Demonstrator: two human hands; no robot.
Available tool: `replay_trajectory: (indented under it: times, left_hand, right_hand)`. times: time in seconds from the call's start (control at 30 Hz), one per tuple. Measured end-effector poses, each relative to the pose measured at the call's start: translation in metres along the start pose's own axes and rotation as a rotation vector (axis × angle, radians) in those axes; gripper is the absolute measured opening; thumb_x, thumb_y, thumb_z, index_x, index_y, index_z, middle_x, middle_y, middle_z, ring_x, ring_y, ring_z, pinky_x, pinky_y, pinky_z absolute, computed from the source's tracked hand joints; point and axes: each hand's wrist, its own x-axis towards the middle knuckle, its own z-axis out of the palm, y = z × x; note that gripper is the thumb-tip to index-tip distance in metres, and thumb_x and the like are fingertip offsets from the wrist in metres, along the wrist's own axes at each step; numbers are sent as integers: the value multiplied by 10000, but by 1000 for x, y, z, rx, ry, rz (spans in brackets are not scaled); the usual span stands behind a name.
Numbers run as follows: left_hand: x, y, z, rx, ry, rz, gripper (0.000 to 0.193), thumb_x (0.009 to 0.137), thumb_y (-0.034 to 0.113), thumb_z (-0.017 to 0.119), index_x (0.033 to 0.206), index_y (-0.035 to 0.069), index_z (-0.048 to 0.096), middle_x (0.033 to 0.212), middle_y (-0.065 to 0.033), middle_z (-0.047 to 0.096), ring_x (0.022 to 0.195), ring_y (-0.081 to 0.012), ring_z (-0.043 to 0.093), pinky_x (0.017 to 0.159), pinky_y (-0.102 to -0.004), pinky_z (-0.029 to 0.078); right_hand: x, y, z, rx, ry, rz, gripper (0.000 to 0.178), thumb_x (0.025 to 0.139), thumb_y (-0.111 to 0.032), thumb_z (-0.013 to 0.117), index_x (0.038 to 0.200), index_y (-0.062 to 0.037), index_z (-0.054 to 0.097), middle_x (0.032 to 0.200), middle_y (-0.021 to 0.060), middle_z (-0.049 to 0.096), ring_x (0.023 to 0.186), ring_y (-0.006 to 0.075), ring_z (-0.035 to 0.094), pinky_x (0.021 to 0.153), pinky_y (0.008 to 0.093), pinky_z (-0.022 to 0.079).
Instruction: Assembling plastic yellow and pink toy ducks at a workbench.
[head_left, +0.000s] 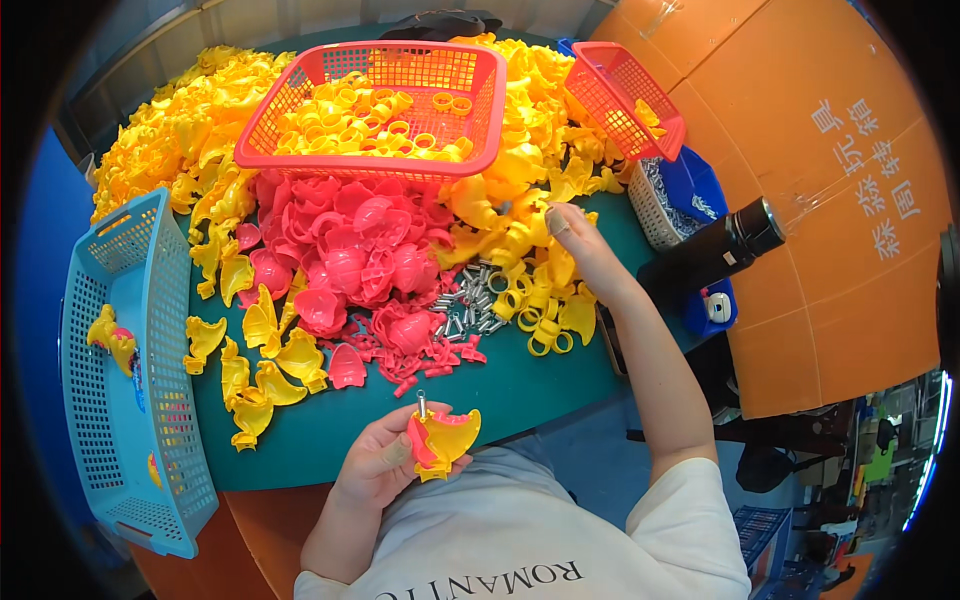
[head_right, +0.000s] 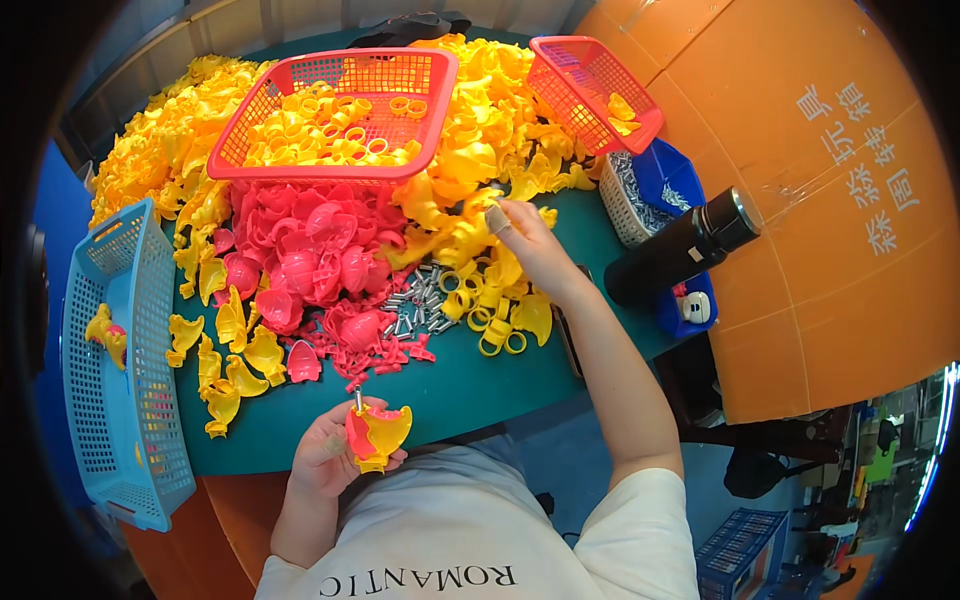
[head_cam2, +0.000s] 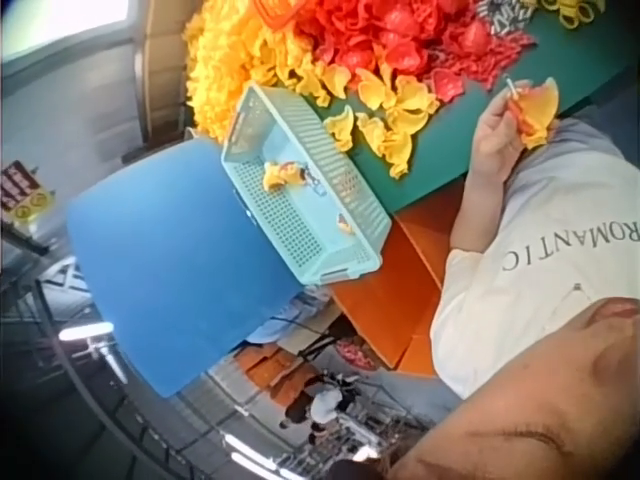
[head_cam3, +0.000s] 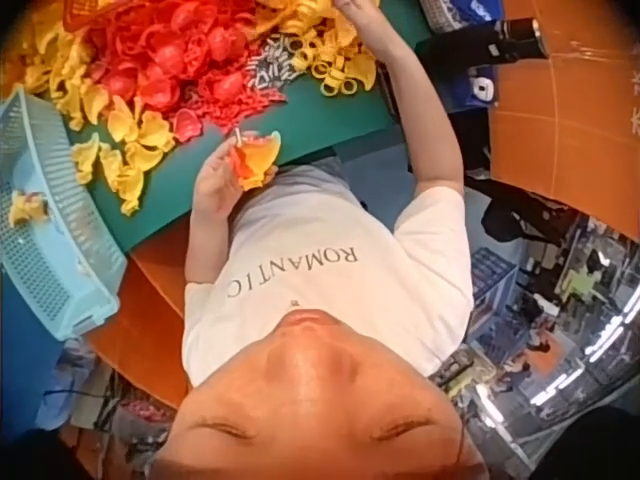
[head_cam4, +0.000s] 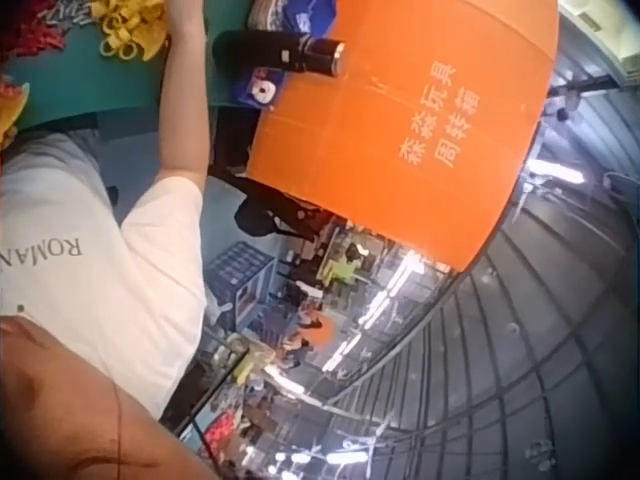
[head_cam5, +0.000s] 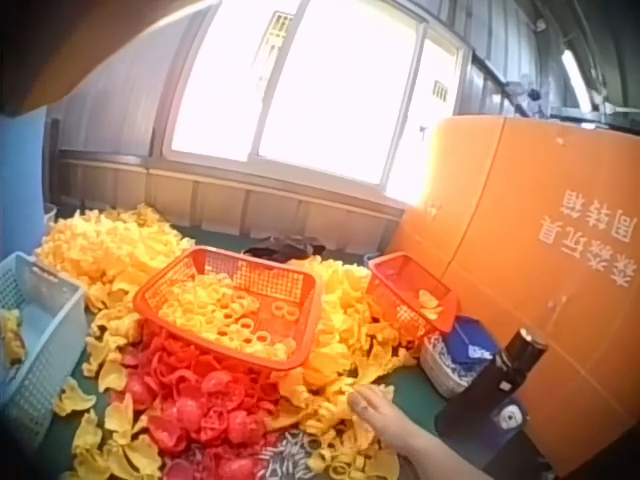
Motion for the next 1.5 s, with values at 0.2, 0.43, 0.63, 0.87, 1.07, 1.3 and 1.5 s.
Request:
replay_trajectory:
  times: [0.2, 0.43, 0.63, 0.87, 1.07, 1.3, 1.5]
  left_hand:
    - [1, 0, -1, -10, 34, -14, 569, 933, 261, 596, 1336, -67, 364, 1182, -291, 568, 985, -444, 640, 841, -510, 552]
    - [2, 0, 9, -23, 91, 13, 524, 938, 232, 579, 1342, -46, 395, 1250, -241, 551, 1054, -415, 618, 911, -486, 519]
    - [12, -3, 34, 52, 128, 32, 486, 953, 196, 555, 1360, -18, 397, 1288, -230, 528, 1108, -410, 590, 947, -487, 492]
    - [-6, 7, 26, 79, 238, 170, 480, 962, 179, 543, 1374, -19, 395, 1302, -222, 529, 1118, -406, 589, 927, -485, 513]
    - [-4, 21, 21, 210, 309, 99, 496, 943, 218, 582, 1327, -57, 432, 1240, -215, 577, 1046, -368, 638, 842, -451, 568]
    - [-10, 23, 22, 137, 364, 100, 548, 934, 240, 599, 1348, -64, 408, 1255, -208, 572, 1068, -342, 633, 875, -407, 557]
    - [-6, 25, 27, 197, 343, 94, 536, 935, 224, 597, 1339, -79, 418, 1243, -204, 580, 1071, -334, 633, 889, -402, 550]
  right_hand:
    - [-34, -19, -15, -10, 27, -30, 671, 987, -539, 381, 1379, 2, 434, 1324, 119, 517, 1225, 214, 478, 1025, 328, 361]
    - [-102, -27, -8, -408, 235, -222, 362, 695, -233, 821, 908, 11, 658, 990, 120, 623, 951, 211, 587, 826, 326, 471]
    - [-111, -12, 21, -427, 429, -291, 248, 770, -163, 766, 890, 26, 660, 960, 87, 619, 816, 173, 577, 702, 286, 466]
    - [-145, -35, 24, 605, -318, 277, 100, 827, -41, 688, 903, 23, 677, 785, 24, 651, 668, 59, 564, 573, 189, 435]
    - [-129, -36, 62, 128, -186, 256, 192, 805, -82, 734, 967, 0, 671, 870, 44, 671, 719, 111, 587, 636, 254, 478]
    - [-156, -64, 89, -539, -14, -334, 607, 664, -118, 815, 1203, 4, 563, 1197, 175, 597, 1078, 364, 549, 908, 404, 473]
    - [-154, -45, 94, -463, -28, -348, 697, 607, -97, 841, 1230, 16, 548, 1159, 175, 619, 1074, 348, 582, 911, 386, 485]
